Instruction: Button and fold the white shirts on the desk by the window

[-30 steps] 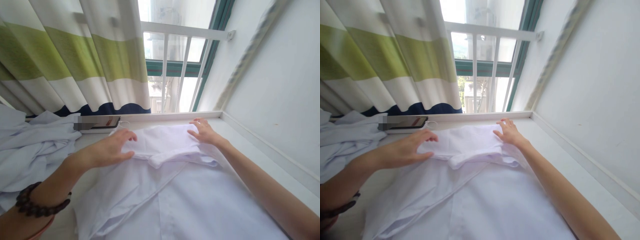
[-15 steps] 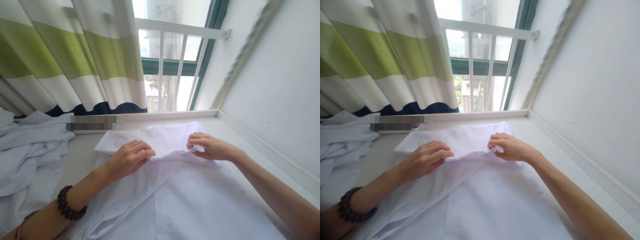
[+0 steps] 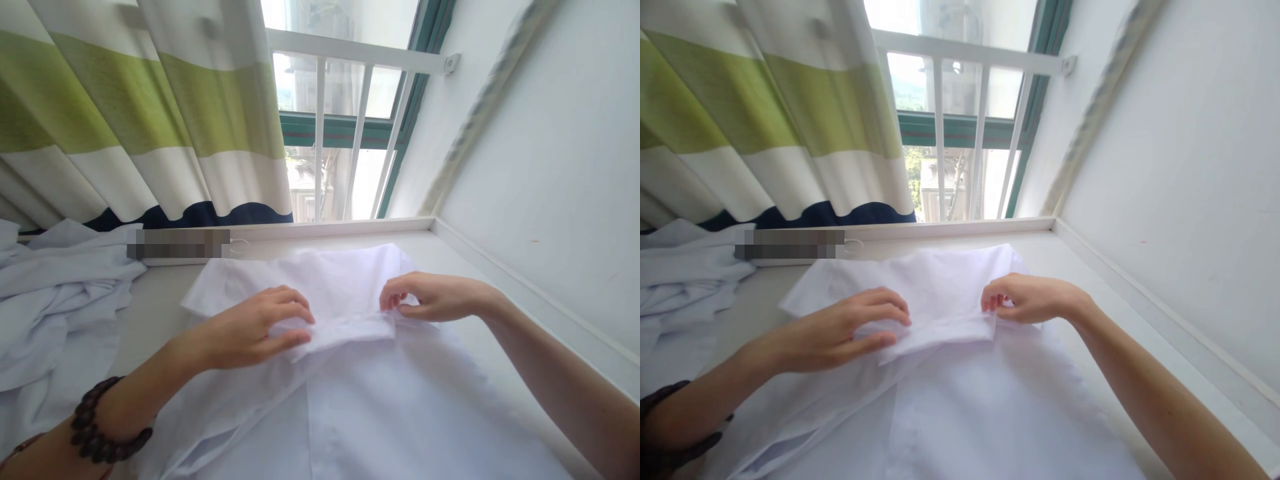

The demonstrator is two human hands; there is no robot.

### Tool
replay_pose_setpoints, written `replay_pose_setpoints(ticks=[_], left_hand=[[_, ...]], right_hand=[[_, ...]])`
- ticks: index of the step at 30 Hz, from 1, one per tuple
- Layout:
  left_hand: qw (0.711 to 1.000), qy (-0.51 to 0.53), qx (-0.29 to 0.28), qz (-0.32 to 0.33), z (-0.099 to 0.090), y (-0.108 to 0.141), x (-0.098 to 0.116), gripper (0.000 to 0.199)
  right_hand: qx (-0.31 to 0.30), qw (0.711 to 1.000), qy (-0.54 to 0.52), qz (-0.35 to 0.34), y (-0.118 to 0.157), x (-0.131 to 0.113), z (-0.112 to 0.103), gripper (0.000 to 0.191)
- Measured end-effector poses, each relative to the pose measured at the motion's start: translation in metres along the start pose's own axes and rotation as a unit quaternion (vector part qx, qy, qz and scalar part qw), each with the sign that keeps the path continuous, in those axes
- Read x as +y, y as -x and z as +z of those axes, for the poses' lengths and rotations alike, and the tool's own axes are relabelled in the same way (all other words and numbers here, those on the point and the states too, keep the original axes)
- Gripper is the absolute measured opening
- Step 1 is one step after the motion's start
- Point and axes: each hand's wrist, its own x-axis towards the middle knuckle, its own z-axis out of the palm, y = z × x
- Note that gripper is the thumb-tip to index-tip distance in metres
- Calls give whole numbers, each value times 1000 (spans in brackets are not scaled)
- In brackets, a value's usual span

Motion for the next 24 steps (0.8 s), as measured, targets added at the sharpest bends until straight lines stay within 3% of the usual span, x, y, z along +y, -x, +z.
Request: replay_pose_setpoints(ticks=[3, 6, 10, 14, 20, 24], left_hand=[[993, -52, 89, -63, 8, -26, -14, 43], [975, -119, 116, -145, 24, -48, -39, 54], [958, -167, 91, -213, 43, -46, -70, 57], [951, -200, 90, -216, 45, -19, -82, 58], [932, -227, 85, -269, 37, 12, -87, 66], [928, -214, 55, -301, 26, 9, -79, 72]], right_hand=[[109, 992, 50, 33, -22, -5, -3, 35], [193, 973, 94, 90, -57, 2, 10, 54], [170, 963, 126, 167, -90, 42, 36, 62], [196, 953, 127, 192, -93, 71, 47, 63], [215, 925, 96, 300, -82, 84, 42, 66], [187, 915, 123, 336, -77, 72, 30, 66]])
